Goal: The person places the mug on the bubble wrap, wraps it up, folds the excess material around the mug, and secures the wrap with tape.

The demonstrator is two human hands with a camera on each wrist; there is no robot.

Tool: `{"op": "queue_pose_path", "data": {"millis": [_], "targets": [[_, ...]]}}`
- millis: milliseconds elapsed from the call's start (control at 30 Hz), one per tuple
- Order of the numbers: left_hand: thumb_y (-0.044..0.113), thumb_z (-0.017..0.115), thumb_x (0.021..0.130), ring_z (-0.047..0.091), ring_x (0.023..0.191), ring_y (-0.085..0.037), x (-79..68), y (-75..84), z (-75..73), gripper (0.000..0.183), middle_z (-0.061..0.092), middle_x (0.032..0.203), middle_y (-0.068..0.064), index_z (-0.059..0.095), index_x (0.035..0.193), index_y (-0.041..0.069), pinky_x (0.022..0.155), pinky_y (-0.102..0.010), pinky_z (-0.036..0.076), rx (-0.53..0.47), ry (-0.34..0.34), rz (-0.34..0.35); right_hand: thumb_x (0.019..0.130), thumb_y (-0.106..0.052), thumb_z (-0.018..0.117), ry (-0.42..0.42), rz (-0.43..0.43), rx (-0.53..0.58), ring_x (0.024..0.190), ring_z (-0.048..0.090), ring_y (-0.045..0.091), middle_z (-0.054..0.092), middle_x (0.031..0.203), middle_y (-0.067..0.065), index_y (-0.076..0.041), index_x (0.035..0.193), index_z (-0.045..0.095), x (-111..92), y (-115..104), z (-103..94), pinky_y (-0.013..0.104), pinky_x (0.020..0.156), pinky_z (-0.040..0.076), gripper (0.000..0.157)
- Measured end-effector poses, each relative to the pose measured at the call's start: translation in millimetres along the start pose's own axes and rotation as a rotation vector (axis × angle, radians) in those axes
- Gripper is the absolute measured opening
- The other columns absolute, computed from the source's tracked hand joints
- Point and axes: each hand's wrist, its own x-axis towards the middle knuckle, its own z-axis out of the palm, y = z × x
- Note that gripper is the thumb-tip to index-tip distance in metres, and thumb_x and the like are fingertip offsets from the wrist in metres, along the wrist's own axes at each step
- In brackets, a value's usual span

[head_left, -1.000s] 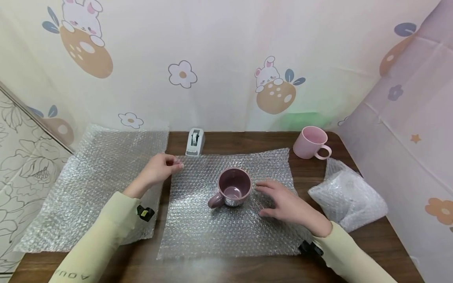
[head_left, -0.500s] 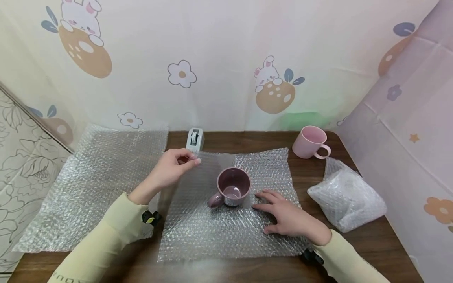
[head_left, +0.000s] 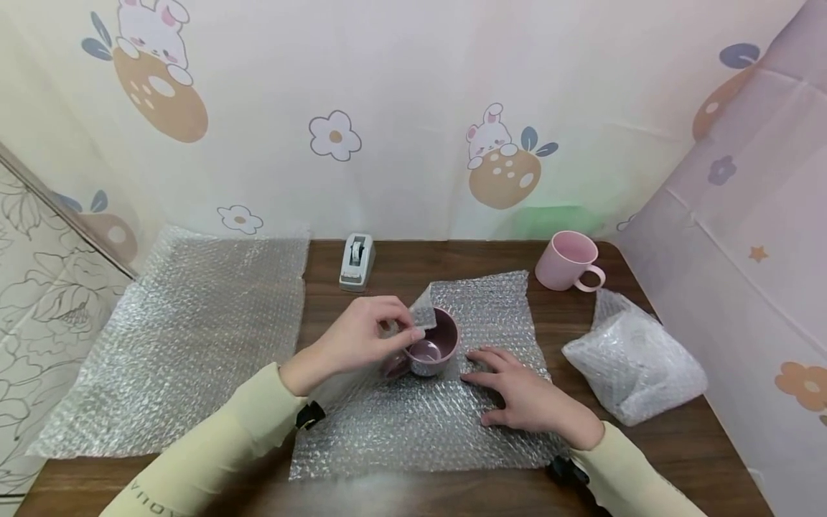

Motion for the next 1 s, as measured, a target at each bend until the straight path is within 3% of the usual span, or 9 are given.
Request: {"op": "queue_pose_path", "data": {"millis": [133,200,367,433,567,667,800,900,1000], "targets": [[0.037,0.076,0.089,0.059,0.090,-0.007,-3.4,-4.0,2.7,0.024,0.065,0.102,0.010,0.073,0.099,0.015,0.073,-0.026,0.051,0.073,-0.083,0.075,0.076,-0.035,0.085,0.008,-0.004,0.006,0.137,0.035,0.043,0.044,0.148,0.017,-0.012,0.133,0.064,0,1,1.6,0.059,0.102,0.040,0.065],[0.037,0.073,0.092,0.059,0.100,-0.008,-5.4,-5.0,1.3,0.028,0.064,0.109,0.006,0.072,0.106,0.012,0.084,-0.027,0.051,0.105,-0.137,0.110,0.076,-0.035,0.085,0.013,-0.005,0.006,0.137,0.036,0.042,0.045,0.148,0.016,-0.012,0.132,0.065,0,2,2.4,0.058,0.102,0.041,0.064],[0.018,0.064,0.098,0.056,0.118,-0.014,-8.3,-7.1,-7.0,0.020,0.064,0.123,-0.002,0.071,0.113,0.006,0.103,-0.028,0.043,0.226,-0.263,0.272,0.075,-0.036,0.085,0.032,-0.018,-0.002,0.136,0.037,0.043,0.046,0.146,0.016,-0.012,0.131,0.065,1,4,3.1,0.058,0.103,0.039,0.064],[0.015,0.063,0.098,0.054,0.123,-0.017,-9.1,-8.6,-10.5,0.021,0.065,0.127,-0.003,0.071,0.116,0.006,0.107,-0.031,0.040,0.300,-0.286,0.348,0.074,-0.036,0.085,0.041,-0.024,-0.007,0.135,0.038,0.043,0.047,0.146,0.016,-0.012,0.131,0.066,1,5,3.3,0.059,0.104,0.039,0.064],[0.023,0.060,0.100,0.049,0.132,-0.018,-10.9,-11.6,-14.1,0.029,0.064,0.132,0.000,0.070,0.124,0.010,0.108,-0.035,0.039,0.454,-0.294,0.444,0.074,-0.036,0.085,0.048,-0.033,-0.012,0.134,0.039,0.042,0.048,0.145,0.016,-0.012,0.130,0.066,2,5,3.4,0.059,0.104,0.039,0.063],[0.029,0.057,0.102,0.047,0.135,-0.017,-12.3,-14.4,-12.9,0.032,0.062,0.135,0.002,0.068,0.128,0.013,0.106,-0.036,0.040,0.511,-0.292,0.463,0.076,-0.036,0.084,0.047,-0.031,0.000,0.134,0.040,0.041,0.050,0.144,0.016,-0.013,0.129,0.067,2,6,2.9,0.058,0.104,0.038,0.060],[0.030,0.055,0.103,0.045,0.137,-0.017,-13.9,-18.8,-8.6,0.034,0.061,0.137,0.002,0.066,0.130,0.013,0.108,-0.036,0.038,0.502,-0.289,0.444,0.083,-0.033,0.080,0.066,0.018,0.060,0.131,0.046,0.038,0.053,0.141,0.015,-0.010,0.130,0.066,6,8,-0.5,0.057,0.104,0.039,0.053],[0.029,0.056,0.103,0.045,0.136,-0.017,-16.4,-21.4,-6.0,0.034,0.062,0.135,0.002,0.067,0.129,0.012,0.108,-0.036,0.039,0.485,-0.268,0.438,0.088,-0.027,0.077,0.136,0.115,0.105,0.129,0.049,0.039,0.053,0.141,0.017,-0.005,0.132,0.062,10,10,-4.2,0.058,0.102,0.041,0.052],[0.027,0.058,0.102,0.046,0.136,-0.018,-18.9,-24.5,-3.1,0.032,0.064,0.133,0.001,0.068,0.127,0.010,0.110,-0.036,0.037,0.457,-0.244,0.444,0.090,-0.023,0.073,0.234,0.275,0.119,0.132,0.044,0.046,0.047,0.144,0.025,0.001,0.137,0.056,15,12,-6.4,0.062,0.104,0.037,0.055]]}}
